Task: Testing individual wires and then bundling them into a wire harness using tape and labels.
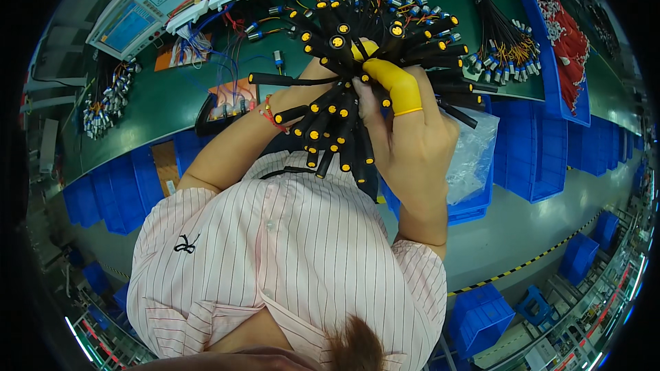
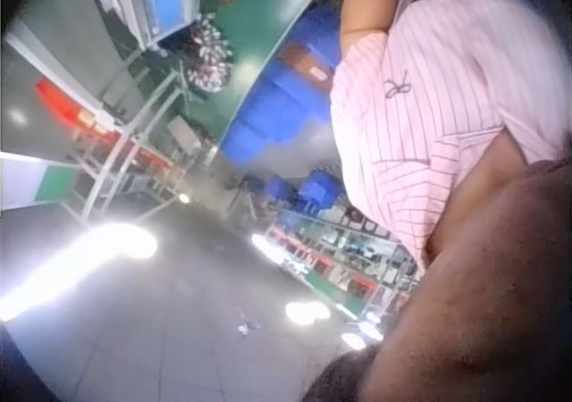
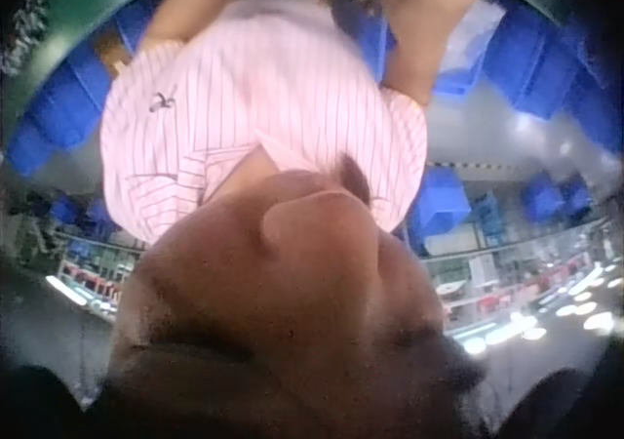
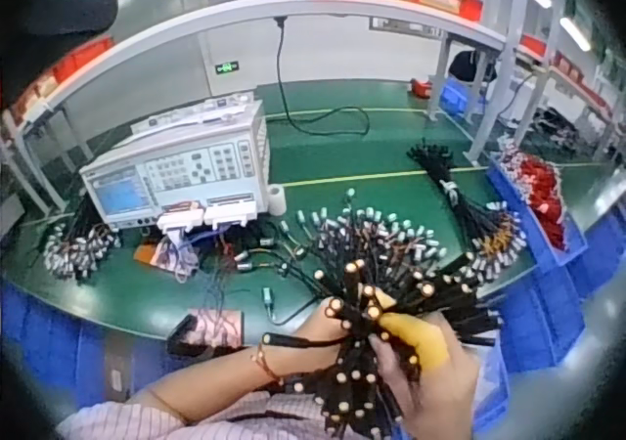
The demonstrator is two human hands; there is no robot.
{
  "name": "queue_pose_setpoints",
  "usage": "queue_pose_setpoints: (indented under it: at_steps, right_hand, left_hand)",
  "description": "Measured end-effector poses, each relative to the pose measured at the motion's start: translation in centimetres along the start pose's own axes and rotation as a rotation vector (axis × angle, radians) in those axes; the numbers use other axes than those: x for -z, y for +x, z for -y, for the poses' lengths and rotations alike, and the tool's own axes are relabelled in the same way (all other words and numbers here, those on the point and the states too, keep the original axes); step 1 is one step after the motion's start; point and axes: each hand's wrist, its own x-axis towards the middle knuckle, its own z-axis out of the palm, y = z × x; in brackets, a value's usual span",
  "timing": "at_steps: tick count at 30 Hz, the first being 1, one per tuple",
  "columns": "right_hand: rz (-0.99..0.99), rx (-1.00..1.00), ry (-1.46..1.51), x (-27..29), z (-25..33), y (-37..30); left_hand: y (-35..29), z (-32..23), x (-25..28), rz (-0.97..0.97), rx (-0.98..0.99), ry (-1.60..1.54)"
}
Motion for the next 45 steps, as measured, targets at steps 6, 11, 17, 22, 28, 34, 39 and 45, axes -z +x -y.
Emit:
queue_pose_setpoints:
  at_steps: [6,11,17,22,28,34,39,45]
  right_hand:
    - [-0.194,-0.020,0.239,-0.6,-0.8,0.0]
    - [-0.126,-0.039,0.166,0.5,-0.6,0.7]
    - [-0.345,-0.021,0.385,0.9,0.1,0.5]
    - [-0.423,-0.038,0.330,1.4,1.0,0.5]
    - [-0.229,0.177,0.369,0.8,-1.1,-3.8]
    - [-0.096,-0.053,0.680,-1.1,-0.8,-3.2]
    - [-0.066,-0.153,0.549,-0.9,-0.1,-1.9]
    - [0.017,-0.063,0.251,0.5,0.1,-0.3]
  left_hand:
    - [0.8,0.9,-0.4,-0.063,-0.075,-0.030]
    - [1.3,0.6,-0.3,-0.090,-0.266,0.174]
    - [1.2,1.0,-0.5,-0.132,-0.195,0.020]
    - [1.1,0.2,-0.4,-0.101,-0.089,0.075]
    - [0.8,0.1,-0.2,0.001,0.006,0.135]
    - [0.9,0.0,0.0,-0.036,-0.221,0.304]
    - [0.6,0.2,-0.4,-0.005,0.123,-0.124]
    - [0.7,0.7,-0.4,-0.014,0.052,-0.062]
